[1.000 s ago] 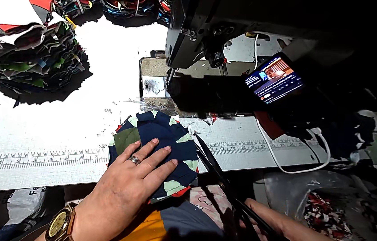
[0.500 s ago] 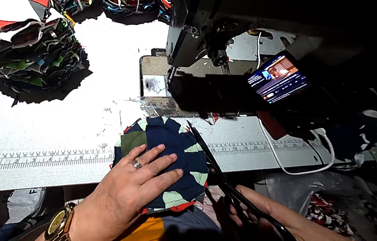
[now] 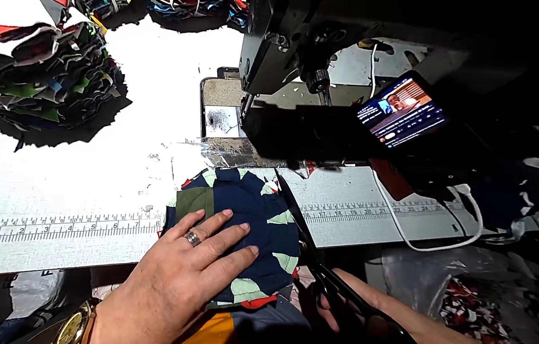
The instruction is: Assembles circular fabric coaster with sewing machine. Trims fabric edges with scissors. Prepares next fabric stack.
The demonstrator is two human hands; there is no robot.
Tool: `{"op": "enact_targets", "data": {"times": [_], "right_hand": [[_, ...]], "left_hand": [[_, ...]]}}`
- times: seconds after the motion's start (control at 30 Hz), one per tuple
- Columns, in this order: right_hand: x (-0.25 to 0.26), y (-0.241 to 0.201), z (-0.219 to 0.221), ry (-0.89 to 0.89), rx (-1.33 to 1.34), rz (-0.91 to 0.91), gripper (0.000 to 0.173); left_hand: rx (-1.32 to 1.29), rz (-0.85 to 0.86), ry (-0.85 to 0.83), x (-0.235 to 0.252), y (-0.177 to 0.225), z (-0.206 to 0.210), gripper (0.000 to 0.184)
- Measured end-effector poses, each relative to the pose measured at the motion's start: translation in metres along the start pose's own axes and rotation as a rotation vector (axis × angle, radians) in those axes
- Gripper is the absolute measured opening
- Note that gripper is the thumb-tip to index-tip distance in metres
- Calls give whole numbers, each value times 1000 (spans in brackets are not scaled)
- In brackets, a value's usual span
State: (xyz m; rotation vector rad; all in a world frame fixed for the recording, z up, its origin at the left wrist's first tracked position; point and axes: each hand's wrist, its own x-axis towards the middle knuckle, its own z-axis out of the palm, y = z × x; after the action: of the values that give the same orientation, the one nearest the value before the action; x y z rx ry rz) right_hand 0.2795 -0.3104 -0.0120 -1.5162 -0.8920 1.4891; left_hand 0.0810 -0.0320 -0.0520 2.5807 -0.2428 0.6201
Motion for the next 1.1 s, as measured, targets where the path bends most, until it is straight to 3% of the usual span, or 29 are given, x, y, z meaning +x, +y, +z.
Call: {"op": "enact_targets", "data": {"times": [0.33, 0.47, 0.53, 0.63, 0.7, 0.83, 1.03, 1.1], "right_hand": [[-7, -10, 12, 190, 12, 48, 28], [-10, -10, 6, 169, -8, 72, 19], [-16, -9, -1, 78, -75, 81, 28], [-27, -13, -5, 7, -196, 106, 64], [-32, -15, -6, -14, -218, 112, 75], [-29, -14, -4, -22, -225, 92, 70], [-8, 0, -5, -34, -84, 20, 48], [-3, 2, -8, -47, -33, 5, 51]], "left_hand": [[30, 0, -36, 2, -7, -8, 33], [101, 1, 9, 4, -6, -13, 29], [157, -17, 38, 5, -7, -20, 27], [233, -54, 41, 4, -10, -28, 27], [242, -59, 48, 3, -10, -27, 27], [188, -59, 89, -1, -8, -19, 29], [70, -50, 121, -8, -7, -14, 27], [49, -48, 122, -10, -7, -13, 26]]}}
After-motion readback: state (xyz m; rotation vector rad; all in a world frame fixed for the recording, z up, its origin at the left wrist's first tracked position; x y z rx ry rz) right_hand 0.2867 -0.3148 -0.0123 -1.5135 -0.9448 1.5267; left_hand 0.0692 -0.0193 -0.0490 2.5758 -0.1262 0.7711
